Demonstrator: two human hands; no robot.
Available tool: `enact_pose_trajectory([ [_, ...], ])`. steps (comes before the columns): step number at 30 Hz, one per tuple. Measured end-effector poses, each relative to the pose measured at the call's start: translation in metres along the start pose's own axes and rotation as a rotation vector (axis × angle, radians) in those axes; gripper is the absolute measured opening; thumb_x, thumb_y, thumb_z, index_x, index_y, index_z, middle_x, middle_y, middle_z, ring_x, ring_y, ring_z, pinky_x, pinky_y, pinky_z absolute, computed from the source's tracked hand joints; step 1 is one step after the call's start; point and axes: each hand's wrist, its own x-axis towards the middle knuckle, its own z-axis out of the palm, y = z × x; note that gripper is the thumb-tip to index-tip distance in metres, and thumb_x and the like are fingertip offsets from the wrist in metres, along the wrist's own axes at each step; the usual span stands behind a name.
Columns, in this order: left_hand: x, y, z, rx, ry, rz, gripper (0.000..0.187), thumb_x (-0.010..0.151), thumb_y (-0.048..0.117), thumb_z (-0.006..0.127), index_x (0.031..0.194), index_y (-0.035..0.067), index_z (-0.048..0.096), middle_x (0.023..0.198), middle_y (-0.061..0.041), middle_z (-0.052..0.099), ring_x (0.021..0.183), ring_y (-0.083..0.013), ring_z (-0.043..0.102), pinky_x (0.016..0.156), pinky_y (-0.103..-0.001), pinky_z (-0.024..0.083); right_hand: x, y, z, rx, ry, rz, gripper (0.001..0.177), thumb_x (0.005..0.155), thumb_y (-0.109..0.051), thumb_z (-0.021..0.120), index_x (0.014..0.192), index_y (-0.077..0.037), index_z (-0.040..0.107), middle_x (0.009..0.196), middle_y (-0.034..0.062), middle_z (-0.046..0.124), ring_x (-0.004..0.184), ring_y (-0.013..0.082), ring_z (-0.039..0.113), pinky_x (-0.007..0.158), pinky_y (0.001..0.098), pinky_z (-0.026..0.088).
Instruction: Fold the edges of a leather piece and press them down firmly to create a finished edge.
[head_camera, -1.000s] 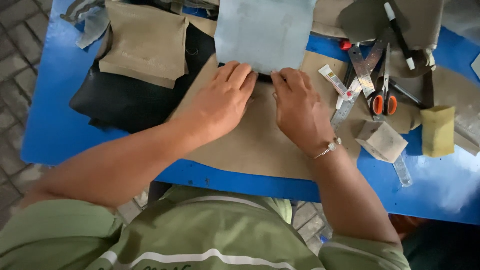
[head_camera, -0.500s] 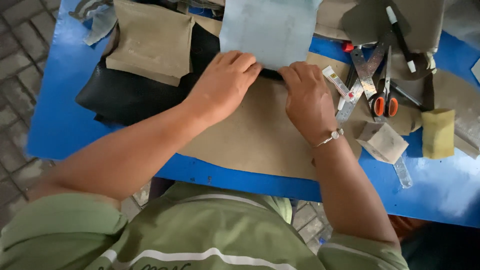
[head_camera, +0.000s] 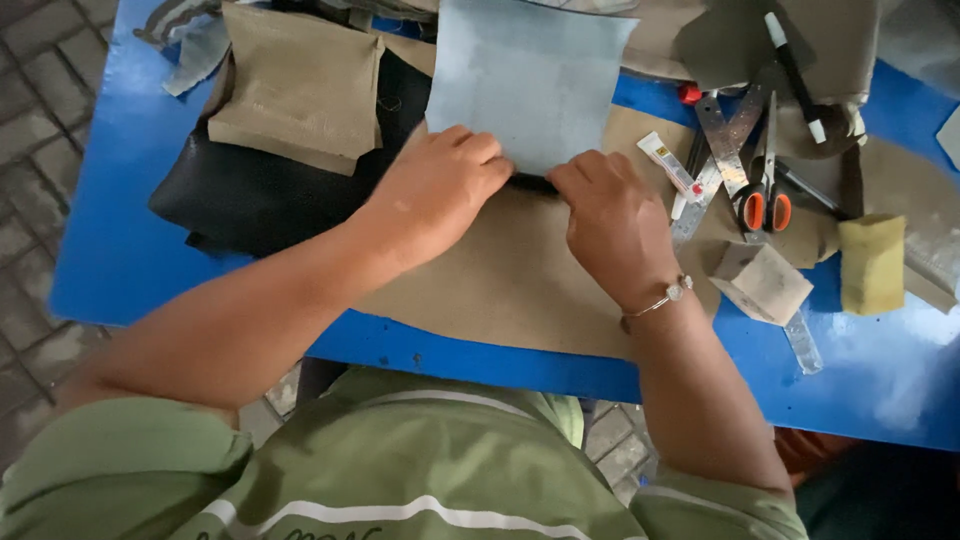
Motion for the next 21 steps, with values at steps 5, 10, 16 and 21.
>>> enact_pose_trajectory([
  [5,0.002,-0.004,0.007,-0.114,0.057,-0.062,0.010,0.096,0.009,0.067,0.090,0.017,0.070,0.102,0.000,0.051,0.104,-0.0268,0.061,0.067,-0.039,0.052,0.007,-0.003,-0.011,0.114,0.055,0.015,0.020,0.098,0.001,0.053,0.098,-0.011,0.069,0.095,0.0100,0.058,0.092,0.0332,0.060,0.069,0.0420,0.054],
  [10,0.003,-0.003,0.008,-0.132,0.031,-0.076,0.010,0.096,0.007,0.062,0.092,0.016,0.064,0.099,-0.003,0.054,0.097,-0.0271,0.064,0.067,-0.039,0.050,0.010,-0.001,-0.007,0.115,0.043,0.027,0.020,0.098,-0.001,0.055,0.104,-0.011,0.071,0.096,0.0079,0.060,0.093,0.0313,0.061,0.072,0.0422,0.054],
  [16,0.001,-0.004,0.019,-0.084,0.038,-0.096,0.011,0.097,0.004,0.062,0.098,0.013,0.067,0.101,-0.003,0.056,0.107,-0.0271,0.062,0.083,-0.041,0.052,0.007,0.009,0.010,0.038,0.022,0.114,0.011,0.098,-0.008,0.063,0.106,-0.013,0.070,0.094,0.0047,0.062,0.092,0.0281,0.063,0.073,0.0414,0.055],
  [21,0.004,-0.003,0.017,0.011,0.138,-0.095,0.017,0.077,-0.001,0.071,0.091,0.009,0.068,0.114,-0.009,0.053,0.105,-0.0286,0.051,0.087,-0.038,0.051,0.013,0.007,-0.009,0.181,0.054,0.008,0.013,0.088,-0.001,0.065,0.100,-0.005,0.066,0.097,0.0154,0.064,0.089,0.0369,0.058,0.082,0.0477,0.045],
])
